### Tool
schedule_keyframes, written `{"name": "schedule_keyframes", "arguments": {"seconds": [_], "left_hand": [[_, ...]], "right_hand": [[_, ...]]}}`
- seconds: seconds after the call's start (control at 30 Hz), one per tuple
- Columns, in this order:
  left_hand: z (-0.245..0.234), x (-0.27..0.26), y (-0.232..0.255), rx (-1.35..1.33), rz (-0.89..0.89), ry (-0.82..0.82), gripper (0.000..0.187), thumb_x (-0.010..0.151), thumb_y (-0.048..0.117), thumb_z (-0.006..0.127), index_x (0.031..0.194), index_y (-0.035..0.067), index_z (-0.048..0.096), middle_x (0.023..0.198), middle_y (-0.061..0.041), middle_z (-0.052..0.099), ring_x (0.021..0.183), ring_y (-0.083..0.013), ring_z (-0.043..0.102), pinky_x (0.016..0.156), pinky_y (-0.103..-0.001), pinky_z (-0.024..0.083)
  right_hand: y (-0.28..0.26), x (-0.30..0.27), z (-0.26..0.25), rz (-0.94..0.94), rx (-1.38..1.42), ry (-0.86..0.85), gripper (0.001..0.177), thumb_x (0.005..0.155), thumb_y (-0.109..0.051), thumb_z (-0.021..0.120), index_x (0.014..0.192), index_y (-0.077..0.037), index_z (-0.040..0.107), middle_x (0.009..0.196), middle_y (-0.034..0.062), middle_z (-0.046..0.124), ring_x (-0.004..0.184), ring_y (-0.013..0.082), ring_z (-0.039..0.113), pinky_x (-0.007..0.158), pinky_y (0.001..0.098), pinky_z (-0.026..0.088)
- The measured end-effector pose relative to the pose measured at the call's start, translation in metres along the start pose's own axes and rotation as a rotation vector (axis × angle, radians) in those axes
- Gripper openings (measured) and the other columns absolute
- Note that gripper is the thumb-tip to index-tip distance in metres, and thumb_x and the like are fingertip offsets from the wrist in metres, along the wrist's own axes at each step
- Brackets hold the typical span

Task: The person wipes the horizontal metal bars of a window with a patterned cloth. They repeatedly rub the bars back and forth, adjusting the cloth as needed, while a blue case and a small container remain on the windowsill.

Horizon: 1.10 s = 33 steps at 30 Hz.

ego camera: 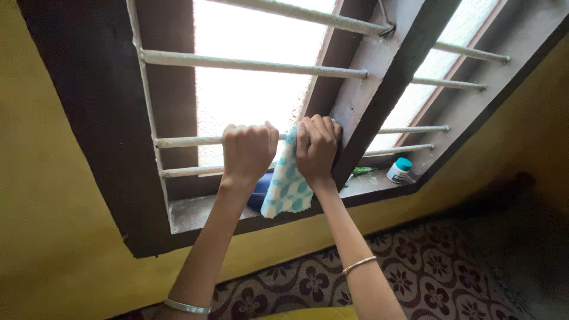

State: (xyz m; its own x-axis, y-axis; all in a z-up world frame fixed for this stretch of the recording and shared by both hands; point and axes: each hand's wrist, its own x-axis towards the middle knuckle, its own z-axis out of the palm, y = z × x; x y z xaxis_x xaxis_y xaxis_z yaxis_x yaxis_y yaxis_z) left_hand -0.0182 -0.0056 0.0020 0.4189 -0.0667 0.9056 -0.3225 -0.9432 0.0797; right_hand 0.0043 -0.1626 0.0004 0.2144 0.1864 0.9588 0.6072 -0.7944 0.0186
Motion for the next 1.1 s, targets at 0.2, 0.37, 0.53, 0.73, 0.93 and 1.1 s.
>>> {"name": "schedule_keyframes", "arguments": {"seconds": [0.2, 0.37, 0.53, 0.73, 0.93, 1.1], "left_hand": [[-0.002, 0.000, -0.001, -0.015, -0.014, -0.075, 0.052, 0.101, 0.020, 0.052, 0.051, 0.015, 0.064, 0.037, -0.003, 0.056, 0.030, -0.0164, 0.051, 0.050, -0.038, 0.047], [0.001, -0.003, 0.001, 0.029, -0.012, -0.008, 0.054, 0.101, 0.024, 0.050, 0.050, 0.017, 0.062, 0.043, -0.006, 0.057, 0.035, -0.0189, 0.053, 0.053, -0.039, 0.049], [-0.007, 0.015, -0.005, -0.138, -0.277, -0.446, 0.052, 0.113, 0.033, 0.034, 0.082, 0.007, 0.067, 0.061, -0.011, 0.067, 0.050, -0.0224, 0.062, 0.056, -0.042, 0.055], [-0.010, 0.031, -0.025, -0.152, -0.317, -0.586, 0.057, 0.106, 0.055, 0.043, 0.122, 0.002, 0.056, 0.089, -0.017, 0.073, 0.083, -0.0291, 0.071, 0.075, -0.045, 0.054], [-0.023, 0.028, -0.027, -0.501, -0.319, -0.403, 0.033, 0.091, 0.032, 0.071, 0.117, 0.015, 0.062, 0.085, -0.007, 0.076, 0.076, -0.0186, 0.073, 0.069, -0.034, 0.055], [-0.038, 0.027, -0.023, -0.616, -0.342, -0.337, 0.029, 0.089, 0.018, 0.077, 0.117, 0.016, 0.066, 0.068, -0.008, 0.072, 0.058, -0.0198, 0.066, 0.054, -0.034, 0.044]], "right_hand": [[0.015, 0.014, 0.000, 0.115, -0.021, -0.221, 0.042, 0.095, -0.036, 0.053, 0.067, -0.007, 0.066, 0.064, 0.0179, 0.058, 0.063, 0.0360, 0.059, 0.068, 0.0443, 0.046], [0.024, 0.030, -0.015, 0.284, 0.016, -0.598, 0.055, 0.093, -0.041, 0.047, 0.054, -0.006, 0.063, 0.054, 0.0188, 0.058, 0.052, 0.0359, 0.061, 0.061, 0.0476, 0.050], [-0.016, 0.007, -0.012, -0.007, 0.200, -0.308, 0.043, 0.101, -0.030, 0.040, 0.094, 0.000, 0.069, 0.099, 0.0212, 0.068, 0.100, 0.0370, 0.063, 0.096, 0.0473, 0.043], [-0.031, 0.004, -0.019, 0.106, 0.368, -0.160, 0.036, 0.099, -0.029, 0.049, 0.116, -0.003, 0.069, 0.133, 0.0162, 0.059, 0.129, 0.0306, 0.052, 0.115, 0.0437, 0.038], [0.002, 0.004, -0.019, 0.363, 0.246, -0.282, 0.037, 0.105, -0.036, 0.053, 0.131, -0.010, 0.059, 0.126, 0.0152, 0.062, 0.109, 0.0241, 0.066, 0.094, 0.0388, 0.056], [0.017, 0.016, -0.032, 0.426, 0.550, -0.256, 0.036, 0.097, -0.021, 0.066, 0.130, -0.010, 0.058, 0.110, 0.0102, 0.072, 0.097, 0.0179, 0.072, 0.083, 0.0318, 0.061]]}}
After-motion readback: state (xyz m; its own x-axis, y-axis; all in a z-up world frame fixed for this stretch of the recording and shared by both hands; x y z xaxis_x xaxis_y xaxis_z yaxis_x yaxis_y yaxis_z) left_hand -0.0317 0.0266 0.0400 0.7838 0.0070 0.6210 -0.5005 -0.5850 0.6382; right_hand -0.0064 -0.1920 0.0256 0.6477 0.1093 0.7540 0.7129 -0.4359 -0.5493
